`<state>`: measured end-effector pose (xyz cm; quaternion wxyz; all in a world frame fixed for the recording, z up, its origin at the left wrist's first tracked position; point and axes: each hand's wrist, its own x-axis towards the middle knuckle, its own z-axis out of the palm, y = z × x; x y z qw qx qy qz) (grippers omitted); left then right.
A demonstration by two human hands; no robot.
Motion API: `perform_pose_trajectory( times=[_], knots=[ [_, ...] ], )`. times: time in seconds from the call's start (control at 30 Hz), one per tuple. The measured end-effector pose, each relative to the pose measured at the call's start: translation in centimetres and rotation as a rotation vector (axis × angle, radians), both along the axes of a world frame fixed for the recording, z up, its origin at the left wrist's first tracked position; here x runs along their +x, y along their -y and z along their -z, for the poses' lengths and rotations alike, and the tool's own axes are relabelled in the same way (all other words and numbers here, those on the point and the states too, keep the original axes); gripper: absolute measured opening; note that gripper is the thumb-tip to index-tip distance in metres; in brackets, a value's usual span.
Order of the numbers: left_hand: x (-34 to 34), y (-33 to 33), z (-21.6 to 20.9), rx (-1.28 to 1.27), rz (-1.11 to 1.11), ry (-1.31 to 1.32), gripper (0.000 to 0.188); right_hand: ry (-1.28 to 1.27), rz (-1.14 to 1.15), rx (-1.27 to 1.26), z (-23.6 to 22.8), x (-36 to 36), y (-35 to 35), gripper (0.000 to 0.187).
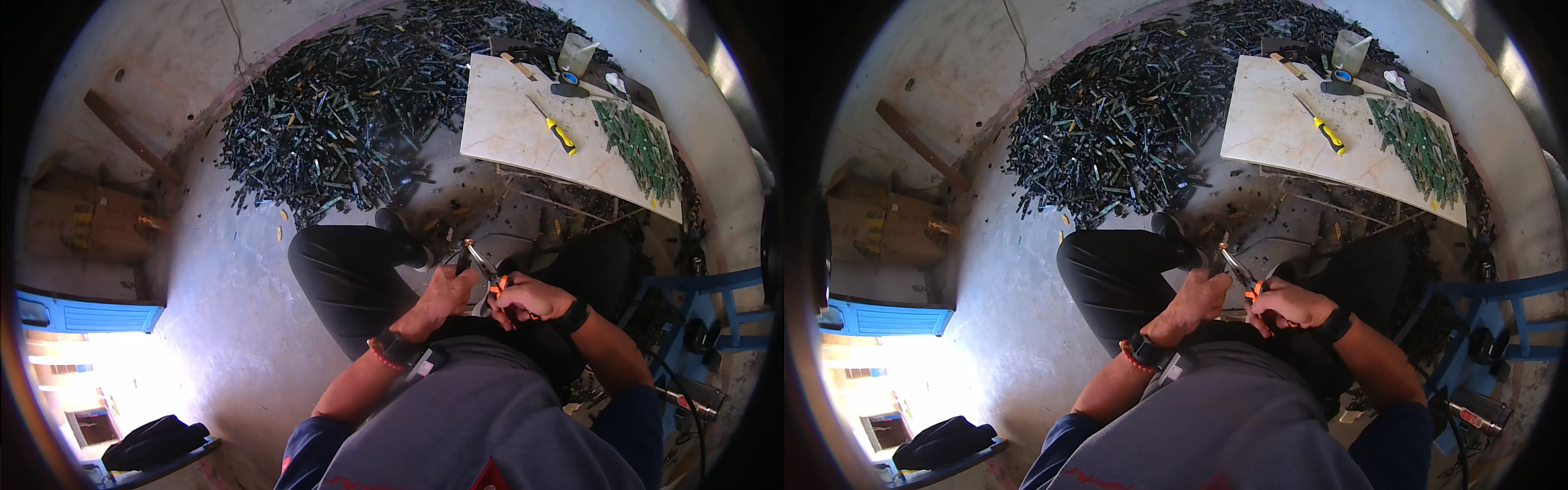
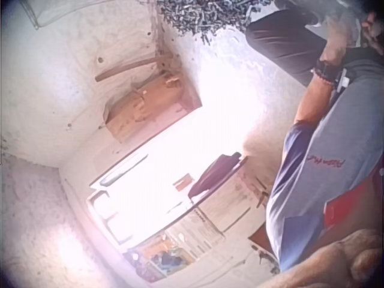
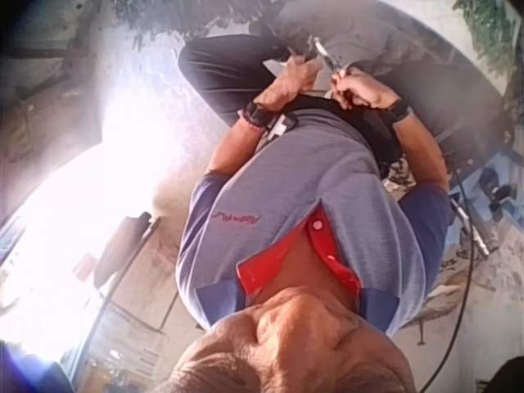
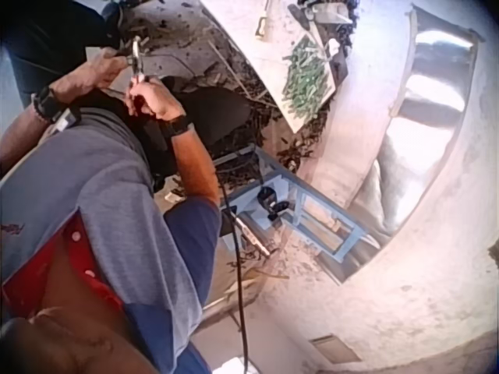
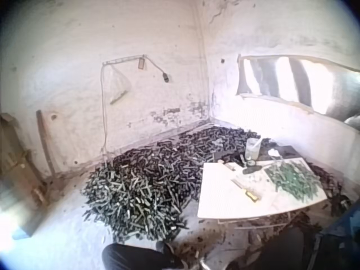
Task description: The person sits on the floor and uses pliers to strip components from green circuit boards. They then use a screwdriver to pry off remaining parts, placing the processed boards on a nearby table.
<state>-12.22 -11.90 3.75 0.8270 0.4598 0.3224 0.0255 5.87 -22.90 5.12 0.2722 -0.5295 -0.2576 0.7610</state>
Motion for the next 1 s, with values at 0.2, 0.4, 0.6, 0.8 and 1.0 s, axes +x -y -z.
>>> perform_pose_trajectory(
  times=[0.2, 0.4, 0.6, 0.8, 1.0],
  knots=[
    [0.1, -0.3, 0.3, 0.091, 0.029, -0.004, 0.026, 1.268, -0.231, 0.531, 3.7, -1.1, 0.3, 0.025],
    [0.3, -0.5, 0.5, -0.131, -0.059, 0.044, 0.029, 0.071, 0.052, 0.025, -0.2, -0.4, -0.2, 0.017],
    [-0.2, -0.8, -0.5, -0.429, 0.020, 0.129, 0.033, -0.755, 0.158, -0.100, 0.4, -0.7, 1.2, 0.015],
    [-1.0, -0.8, 0.9, -0.546, -0.009, 0.170, 0.030, -0.329, 0.110, -0.036, -0.1, -1.0, 0.5, 0.018],
    [0.2, -0.4, 0.8, -0.292, -0.127, 0.003, 0.036, 1.360, -0.173, 0.520, 1.8, -1.8, -0.1, 0.022]
  ],
)
